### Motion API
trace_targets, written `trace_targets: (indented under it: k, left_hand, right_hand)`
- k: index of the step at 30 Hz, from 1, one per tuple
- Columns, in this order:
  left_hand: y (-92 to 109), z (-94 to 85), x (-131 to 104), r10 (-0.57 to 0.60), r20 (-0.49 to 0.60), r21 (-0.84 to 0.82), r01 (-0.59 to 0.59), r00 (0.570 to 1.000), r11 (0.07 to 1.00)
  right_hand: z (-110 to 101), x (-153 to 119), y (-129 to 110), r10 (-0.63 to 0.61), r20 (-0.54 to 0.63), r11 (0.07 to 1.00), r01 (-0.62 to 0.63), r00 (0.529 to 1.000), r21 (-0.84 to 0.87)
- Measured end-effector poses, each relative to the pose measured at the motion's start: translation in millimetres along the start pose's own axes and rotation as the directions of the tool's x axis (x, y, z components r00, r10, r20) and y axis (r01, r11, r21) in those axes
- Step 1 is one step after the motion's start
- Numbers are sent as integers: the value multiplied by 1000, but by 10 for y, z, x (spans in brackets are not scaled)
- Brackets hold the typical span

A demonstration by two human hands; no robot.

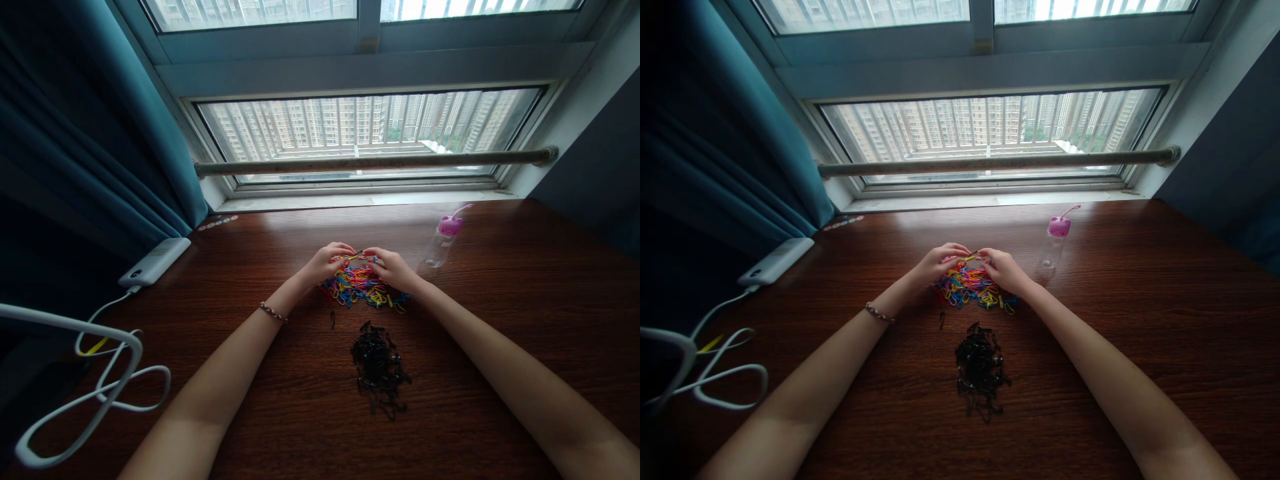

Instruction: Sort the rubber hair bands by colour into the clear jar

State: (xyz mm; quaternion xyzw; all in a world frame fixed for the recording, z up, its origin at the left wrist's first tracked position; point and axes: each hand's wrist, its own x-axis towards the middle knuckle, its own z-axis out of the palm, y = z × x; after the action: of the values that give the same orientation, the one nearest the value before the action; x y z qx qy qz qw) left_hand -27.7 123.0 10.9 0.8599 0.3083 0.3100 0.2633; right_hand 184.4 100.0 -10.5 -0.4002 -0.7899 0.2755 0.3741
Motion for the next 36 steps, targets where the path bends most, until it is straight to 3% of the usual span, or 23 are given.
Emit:
trace_targets:
  k: [3, 5, 12, 15, 16, 17, 19, 20, 21, 22, 24, 25, 26, 27, 29, 31, 33, 36]
  left_hand:
    - [74, -50, 6, -36, 62, -154, 45, 997, 987]
    - [123, -74, 7, -35, 115, -219, 60, 993, 974]
    - [235, -149, 25, -14, 147, -249, 51, 989, 967]
    - [206, -192, 38, -39, 49, -134, 45, 998, 990]
    - [191, -203, 42, -43, 11, -77, 44, 999, 996]
    - [179, -209, 46, -40, -18, -17, 40, 999, 999]
    - [168, -209, 49, -9, -38, 95, 13, 999, 995]
    - [172, -201, 43, 14, -31, 142, -10, 999, 990]
    - [182, -188, 29, 38, -23, 181, -34, 999, 983]
    - [198, -172, 5, 60, -20, 215, -54, 998, 975]
    - [239, -137, -85, 96, -40, 271, -82, 995, 959]
    - [259, -121, -151, 119, -48, 297, -99, 992, 950]
    - [277, -110, -229, 146, -46, 322, -124, 988, 939]
    - [289, -103, -316, 187, -16, 344, -171, 982, 923]
    - [290, -105, -492, 261, 127, 375, -290, 957, 881]
    - [258, -124, -637, 293, 239, 404, -369, 926, 837]
    - [196, -153, -725, 277, 270, 449, -375, 922, 811]
    - [75, -198, -764, 244, 221, 510, -326, 944, 796]
  right_hand:
    - [-43, 10, -72, 121, 9, 942, -118, 993, 316]
    - [-67, 15, -132, 162, 43, 887, -164, 986, 432]
    - [-166, 31, -294, 284, 91, 788, -287, 954, 545]
    - [-251, 14, -398, 236, 309, 768, -371, 921, 521]
    - [-274, 3, -438, 195, 433, 766, -412, 880, 493]
    - [-290, -10, -475, 145, 570, 765, -457, 809, 454]
    - [-296, -35, -530, 49, 794, 774, -526, 606, 354]
    - [-285, -43, -542, 25, 847, 788, -532, 531, 310]
    - [-267, -47, -542, 29, 859, 808, -518, 510, 280]
    - [-243, -47, -532, 56, 822, 836, -476, 566, 271]
    - [-183, -37, -487, 101, 602, 916, -311, 792, 256]
    - [-151, -28, -457, 74, 469, 953, -200, 880, 225]
    - [-121, -19, -424, 11, 377, 980, -85, 926, 180]
    - [-94, -9, -389, -73, 340, 991, 29, 937, 134]
    - [-58, 10, -314, -223, 385, 974, 216, 896, 61]
    - [-58, 25, -228, -285, 410, 950, 313, 867, -3]
    - [-96, 33, -136, -278, 366, 941, 328, 888, -83]
    - [-199, 30, -4, -203, 247, 952, 250, 947, -175]
